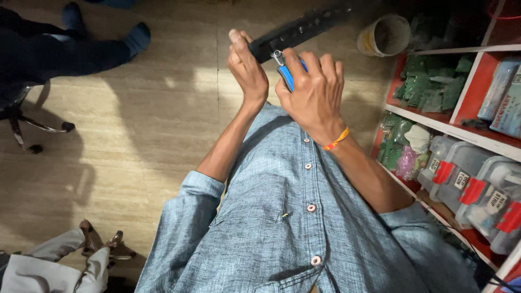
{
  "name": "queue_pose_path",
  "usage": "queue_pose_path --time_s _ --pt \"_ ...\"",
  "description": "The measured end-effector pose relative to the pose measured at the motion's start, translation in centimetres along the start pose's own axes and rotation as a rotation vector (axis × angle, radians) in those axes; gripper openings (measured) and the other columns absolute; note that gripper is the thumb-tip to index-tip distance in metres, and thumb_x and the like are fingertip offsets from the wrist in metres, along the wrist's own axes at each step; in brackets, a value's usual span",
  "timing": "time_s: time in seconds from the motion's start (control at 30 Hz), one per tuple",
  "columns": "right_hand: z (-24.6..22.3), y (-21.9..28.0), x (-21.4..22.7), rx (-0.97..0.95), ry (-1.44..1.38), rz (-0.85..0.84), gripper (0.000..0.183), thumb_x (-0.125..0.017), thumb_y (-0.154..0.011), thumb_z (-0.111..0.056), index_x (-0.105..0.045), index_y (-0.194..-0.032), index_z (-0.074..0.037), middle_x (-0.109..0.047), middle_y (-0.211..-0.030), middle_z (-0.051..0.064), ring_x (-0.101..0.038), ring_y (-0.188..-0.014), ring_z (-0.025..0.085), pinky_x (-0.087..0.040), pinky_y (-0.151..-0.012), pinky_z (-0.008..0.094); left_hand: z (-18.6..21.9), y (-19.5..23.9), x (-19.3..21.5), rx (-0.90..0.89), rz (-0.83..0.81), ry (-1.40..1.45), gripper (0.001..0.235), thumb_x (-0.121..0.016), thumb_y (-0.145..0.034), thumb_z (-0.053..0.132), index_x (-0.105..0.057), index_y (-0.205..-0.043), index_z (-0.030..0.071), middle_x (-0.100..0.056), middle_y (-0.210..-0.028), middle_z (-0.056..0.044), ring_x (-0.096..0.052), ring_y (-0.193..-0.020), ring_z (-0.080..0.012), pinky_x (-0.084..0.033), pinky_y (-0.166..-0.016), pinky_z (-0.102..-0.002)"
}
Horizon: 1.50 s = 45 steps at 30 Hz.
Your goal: The person uses a power drill to remove screws from a black plastic casing, then uses pliers to snap off plastic tabs. The casing is handled and inspected throughout the process.
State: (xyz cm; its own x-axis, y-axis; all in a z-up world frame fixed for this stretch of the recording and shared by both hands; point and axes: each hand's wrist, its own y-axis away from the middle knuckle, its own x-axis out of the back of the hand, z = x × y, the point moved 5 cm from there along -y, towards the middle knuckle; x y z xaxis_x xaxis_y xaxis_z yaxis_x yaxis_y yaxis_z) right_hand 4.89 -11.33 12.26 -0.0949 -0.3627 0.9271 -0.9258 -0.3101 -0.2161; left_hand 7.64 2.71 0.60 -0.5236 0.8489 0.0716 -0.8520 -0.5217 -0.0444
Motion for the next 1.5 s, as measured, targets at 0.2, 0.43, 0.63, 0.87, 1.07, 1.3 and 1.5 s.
queue_pose_path --time_s 0.2,0.43,0.63,0.87,1.07,1.3,1.5 --pt "-0.2 0.0 -0.7 0.018 0.101 0.084 0.045 -0.077 -0.087 -0.024 -0.068 -0.128 -0.010 -0.062 -0.113 0.008 -0.053 -0.095 0.029 -0.040 -0.080 0.045 -1.2 0.2 -1.4 0.154 0.023 0.098 0.067 -0.024 -0.113 0.059 -0.038 -0.079 0.004 -0.035 -0.073 -0.001 -0.033 -0.069 -0.0133 -0.029 -0.060 -0.036" --pt "1.4 -0.5 -0.7 0.006 -0.056 0.090 0.044 -0.078 -0.086 -0.022 -0.069 -0.127 -0.010 -0.066 -0.114 0.008 -0.058 -0.098 0.030 -0.044 -0.084 0.045 -0.7 0.2 -2.3 0.233 -0.084 0.045 0.070 -0.024 -0.105 0.065 -0.054 -0.084 0.005 -0.049 -0.074 0.001 -0.046 -0.074 -0.0113 -0.043 -0.066 -0.035" --pt "3.3 -1.1 0.1 -0.146 -0.334 0.005 0.039 -0.077 -0.086 -0.019 -0.070 -0.124 -0.011 -0.068 -0.112 0.009 -0.061 -0.099 0.034 -0.048 -0.090 0.045 -0.3 -0.2 -1.0 0.225 -0.014 0.166 0.067 -0.026 -0.108 0.063 -0.047 -0.084 0.005 -0.038 -0.075 0.003 -0.034 -0.071 -0.0104 -0.032 -0.061 -0.032" --pt "2.5 -1.6 1.1 -0.119 -0.300 -0.136 0.042 -0.076 -0.083 -0.020 -0.071 -0.124 -0.011 -0.069 -0.109 0.011 -0.063 -0.100 0.034 -0.045 -0.089 0.046 -0.8 1.2 -1.6 0.178 0.001 0.212 0.063 -0.026 -0.112 0.061 -0.039 -0.082 0.007 -0.034 -0.078 0.004 -0.032 -0.075 -0.0101 -0.030 -0.065 -0.030" --pt "3.7 -3.3 2.5 -0.021 -0.285 -0.337 0.042 -0.073 -0.082 -0.025 -0.074 -0.121 -0.007 -0.068 -0.094 0.019 -0.067 -0.086 0.037 -0.053 -0.081 0.048 0.8 1.3 -1.4 -0.115 -0.029 0.145 0.066 -0.025 -0.114 0.058 -0.040 -0.078 0.004 -0.041 -0.078 -0.003 -0.039 -0.079 -0.0169 -0.038 -0.084 -0.035" --pt "5.3 -5.7 2.5 0.016 -0.193 -0.614 0.047 -0.074 -0.076 -0.035 -0.078 -0.115 -0.009 -0.071 -0.084 0.023 -0.070 -0.077 0.041 -0.056 -0.078 0.049 2.7 1.0 -1.1 -0.333 -0.104 0.064 0.068 -0.021 -0.115 0.051 -0.042 -0.072 0.003 -0.041 -0.075 -0.008 -0.038 -0.076 -0.0238 -0.034 -0.082 -0.038" --pt "5.2 -6.0 1.8 0.112 -0.266 -0.570 0.046 -0.074 -0.077 -0.033 -0.078 -0.114 -0.008 -0.072 -0.087 0.023 -0.070 -0.078 0.040 -0.057 -0.080 0.047 2.1 0.8 -1.1 -0.313 -0.100 0.037 0.064 -0.019 -0.117 0.043 -0.038 -0.072 0.003 -0.038 -0.073 -0.008 -0.036 -0.076 -0.0237 -0.035 -0.082 -0.038"
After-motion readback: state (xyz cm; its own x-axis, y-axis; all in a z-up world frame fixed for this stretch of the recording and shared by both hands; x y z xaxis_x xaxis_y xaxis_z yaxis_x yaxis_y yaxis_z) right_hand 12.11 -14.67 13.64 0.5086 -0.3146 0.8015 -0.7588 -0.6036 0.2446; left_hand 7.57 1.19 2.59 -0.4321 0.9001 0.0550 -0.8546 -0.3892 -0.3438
